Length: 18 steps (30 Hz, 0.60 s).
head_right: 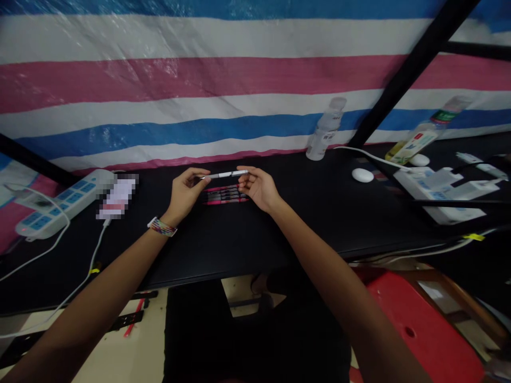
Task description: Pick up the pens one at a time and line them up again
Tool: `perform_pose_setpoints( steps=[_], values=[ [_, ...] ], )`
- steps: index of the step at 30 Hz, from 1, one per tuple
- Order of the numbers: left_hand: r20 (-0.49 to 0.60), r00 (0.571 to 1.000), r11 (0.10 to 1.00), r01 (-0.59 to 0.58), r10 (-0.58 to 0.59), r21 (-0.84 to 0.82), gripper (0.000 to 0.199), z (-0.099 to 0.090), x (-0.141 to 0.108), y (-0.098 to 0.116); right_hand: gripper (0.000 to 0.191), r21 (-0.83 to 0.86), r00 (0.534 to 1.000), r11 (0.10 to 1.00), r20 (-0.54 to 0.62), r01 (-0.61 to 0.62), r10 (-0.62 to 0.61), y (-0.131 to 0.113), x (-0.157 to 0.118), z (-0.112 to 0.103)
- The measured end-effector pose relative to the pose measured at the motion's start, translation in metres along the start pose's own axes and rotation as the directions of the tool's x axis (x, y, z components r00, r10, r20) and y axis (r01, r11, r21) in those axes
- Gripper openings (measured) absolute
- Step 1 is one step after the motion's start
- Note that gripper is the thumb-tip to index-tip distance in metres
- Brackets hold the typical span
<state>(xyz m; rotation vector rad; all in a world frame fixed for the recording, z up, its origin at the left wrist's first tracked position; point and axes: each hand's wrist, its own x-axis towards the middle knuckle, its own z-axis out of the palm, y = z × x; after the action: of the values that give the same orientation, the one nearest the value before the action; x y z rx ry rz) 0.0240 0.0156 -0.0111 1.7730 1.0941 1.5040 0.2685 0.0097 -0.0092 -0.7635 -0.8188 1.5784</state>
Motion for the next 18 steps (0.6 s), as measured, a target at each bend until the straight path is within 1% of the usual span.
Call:
perform_pose_setpoints(
  steps=[2, 3, 5, 7, 10, 15, 18],
  values=[
    [-0.011, 1.000, 1.000, 0.012, -0.012, -0.026, 0.017, 0.0007, 0.0005, -0.0007, 0.032, 0.120, 0.995, 0.989, 0.050, -0.091, 0.086, -0.0039, -0.0017, 0.0013],
    [-0.012, 1.000, 0.999, 0.016, -0.017, -0.035, 0.016, 0.0011, 0.0005, -0.0010, 0.034, 0.165, 0.992, 0.979, 0.067, -0.121, 0.111, -0.0054, -0.0024, 0.0018],
    [-0.007, 1.000, 0.999, 0.021, -0.021, -0.042, 0.016, 0.0015, 0.0004, -0.0011, 0.031, 0.237, 0.988, 0.960, 0.072, -0.147, 0.134, -0.0071, -0.0032, 0.0028],
    [0.000, 1.000, 0.999, 0.020, -0.020, -0.042, 0.016, 0.0017, 0.0002, -0.0008, 0.026, 0.290, 0.988, 0.945, 0.047, -0.152, 0.144, -0.0073, -0.0031, 0.0035],
    [0.013, 1.000, 0.998, 0.019, -0.018, -0.062, 0.017, 0.0016, 0.0000, -0.0005, 0.023, 0.325, 0.989, 0.935, 0.014, -0.143, 0.146, -0.0064, -0.0024, 0.0040],
    [0.026, 0.999, 0.994, 0.050, -0.048, -0.100, 0.018, 0.0018, 0.0000, -0.0006, 0.026, 0.326, 0.991, 0.936, 0.043, -0.134, 0.127, -0.0048, -0.0017, 0.0035],
    [0.028, 0.999, 0.994, 0.048, -0.045, -0.101, 0.017, 0.0021, -0.0004, -0.0003, 0.022, 0.324, 0.993, 0.938, 0.023, -0.121, 0.119, -0.0035, -0.0006, 0.0030]
  ],
)
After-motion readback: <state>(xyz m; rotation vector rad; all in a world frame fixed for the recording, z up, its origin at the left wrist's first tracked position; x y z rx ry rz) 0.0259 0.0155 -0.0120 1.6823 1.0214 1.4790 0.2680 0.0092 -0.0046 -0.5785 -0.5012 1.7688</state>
